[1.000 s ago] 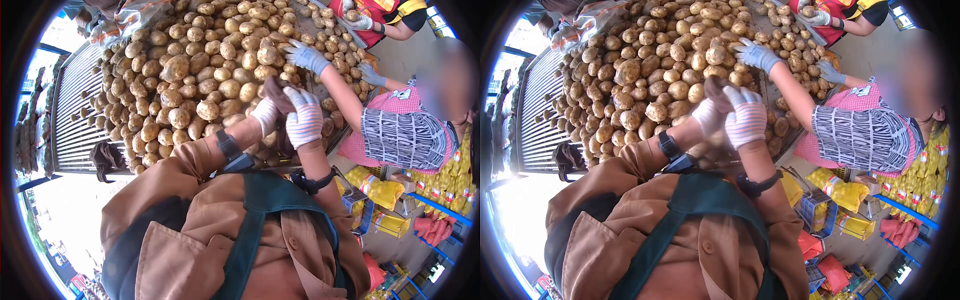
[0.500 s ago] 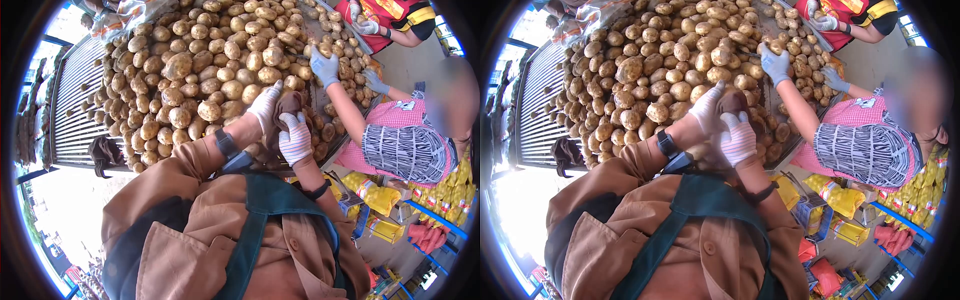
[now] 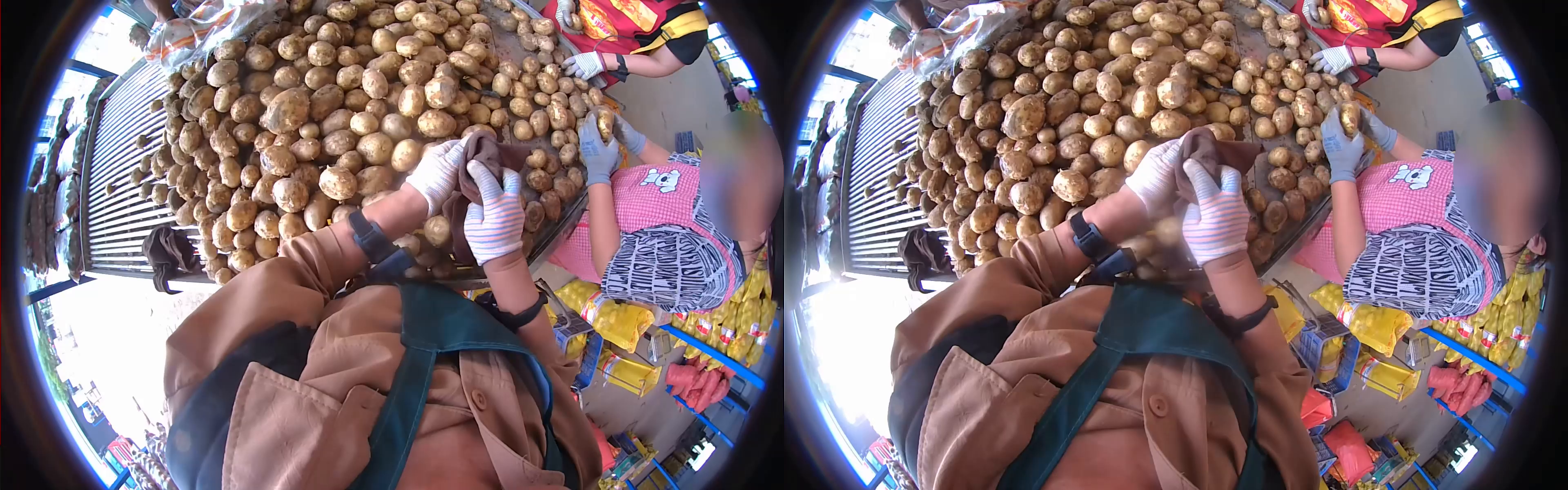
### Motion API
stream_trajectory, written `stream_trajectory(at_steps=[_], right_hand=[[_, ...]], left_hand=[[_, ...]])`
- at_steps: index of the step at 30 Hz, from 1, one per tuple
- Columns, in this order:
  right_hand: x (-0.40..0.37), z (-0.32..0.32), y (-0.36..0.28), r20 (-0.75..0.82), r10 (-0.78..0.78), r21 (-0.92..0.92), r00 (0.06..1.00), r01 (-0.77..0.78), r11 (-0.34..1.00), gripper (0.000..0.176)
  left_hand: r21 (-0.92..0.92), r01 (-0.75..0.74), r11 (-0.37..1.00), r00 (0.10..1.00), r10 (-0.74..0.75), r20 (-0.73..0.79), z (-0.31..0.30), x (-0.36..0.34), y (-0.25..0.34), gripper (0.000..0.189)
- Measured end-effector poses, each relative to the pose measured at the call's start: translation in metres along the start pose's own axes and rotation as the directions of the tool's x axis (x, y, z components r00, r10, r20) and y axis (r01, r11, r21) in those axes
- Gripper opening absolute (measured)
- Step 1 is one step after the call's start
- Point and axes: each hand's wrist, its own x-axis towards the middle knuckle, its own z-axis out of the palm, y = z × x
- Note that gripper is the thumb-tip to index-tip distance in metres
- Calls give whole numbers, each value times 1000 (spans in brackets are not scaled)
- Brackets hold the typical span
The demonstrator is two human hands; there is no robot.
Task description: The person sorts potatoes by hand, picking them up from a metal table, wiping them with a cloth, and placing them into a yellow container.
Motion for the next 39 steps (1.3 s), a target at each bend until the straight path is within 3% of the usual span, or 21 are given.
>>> stream_trajectory(at_steps=[5, 7, 8, 9, 11, 12, 13, 14, 17, 18, 19, 21, 22, 23, 25, 26, 28, 29, 31, 33, 39], right_hand=[[31, -13, 16, 163, -5, 37, 987, -1, 999, 44], [39, -1, 43, 305, 168, 425, 937, -292, 857, 43], [41, -1, 54, 274, 160, 207, 948, -221, 953, 49], [44, 3, 58, 404, 314, 315, 859, -453, 834, 59], [28, 19, 54, 413, 345, 620, 843, -538, 571, 68], [16, 30, 33, 283, 395, 779, 874, -450, 436, 72], [3, 28, 18, 184, 317, 573, 930, -364, 734, 76], [-1, 24, -3, 124, 251, 314, 960, -278, 908, 79], [-21, 39, -16, 111, 79, 175, 991, -98, 980, 73], [-23, 45, -4, 50, -3, 219, 999, -8, 976, 73], [-26, 50, 10, 116, 76, 465, 990, -122, 877, 64], [-17, 28, 18, 177, 15, 319, 984, -72, 945, 52], [-15, 30, 27, 116, 41, 260, 992, -70, 963, 44], [-19, 35, 43, 134, 180, 303, 975, -213, 929, 47], [-21, 47, 67, 176, 492, 689, 853, -463, 557, 51], [-17, 38, 60, 209, 515, 770, 831, -465, 437, 57], [-12, 32, 41, 188, 442, 847, 877, -373, 379, 60], [-12, 31, 33, 167, 409, 879, 897, -323, 350, 62], [-14, 36, 20, 115, 411, 833, 904, -313, 456, 70], [-17, 42, 23, 115, 417, 875, 902, -291, 387, 71], [-10, 32, 17, 153, 378, 896, 913, -289, 336, 70]], left_hand=[[369, 20, 929, 1000, -14, -18, 4, -18, 28, 36], [522, 66, 850, 998, -65, -21, 18, -27, 43, 38], [284, 78, 955, 996, -66, -53, 28, -30, 39, 41], [126, 100, 987, 988, -84, -129, 31, -28, 35, 41], [-199, 92, 976, 954, -144, -262, 36, -22, 30, 41], [-289, 30, 957, 915, -143, -377, 46, -19, 34, 41], [-239, 72, 968, 920, -157, -359, 44, -20, 34, 44], [-188, 112, 976, 924, -172, -341, 39, -19, 36, 47], [-184, 22, 983, 970, -65, -232, 39, -18, 37, 48], [92, -186, 978, 980, 192, -54, 43, -29, 33, 46], [68, -10, 998, 985, 21, -171, 64, -38, 54, 45], [-100, 309, 946, 866, -323, -382, 106, -57, 97, 42], [-167, 281, 945, 883, -323, -341, 94, -50, 89, 44], [-237, 255, 938, 898, -320, -302, 78, -41, 77, 46], [-367, 201, 908, 928, -297, -226, 42, -22, 55, 51], [-428, 174, 887, 941, -278, -193, 29, -15, 50, 53], [-376, 141, 916, 946, -237, -222, 26, -14, 46, 59], [-255, 134, 958, 940, -204, -273, 29, -13, 41, 63], [0, 119, 993, 926, -111, -360, 35, -12, 36, 70], [366, -46, 930, 961, 141, -240, 30, -16, 40, 73], [395, -121, 910, 954, 217, -208, 30, -22, 26, 64]])
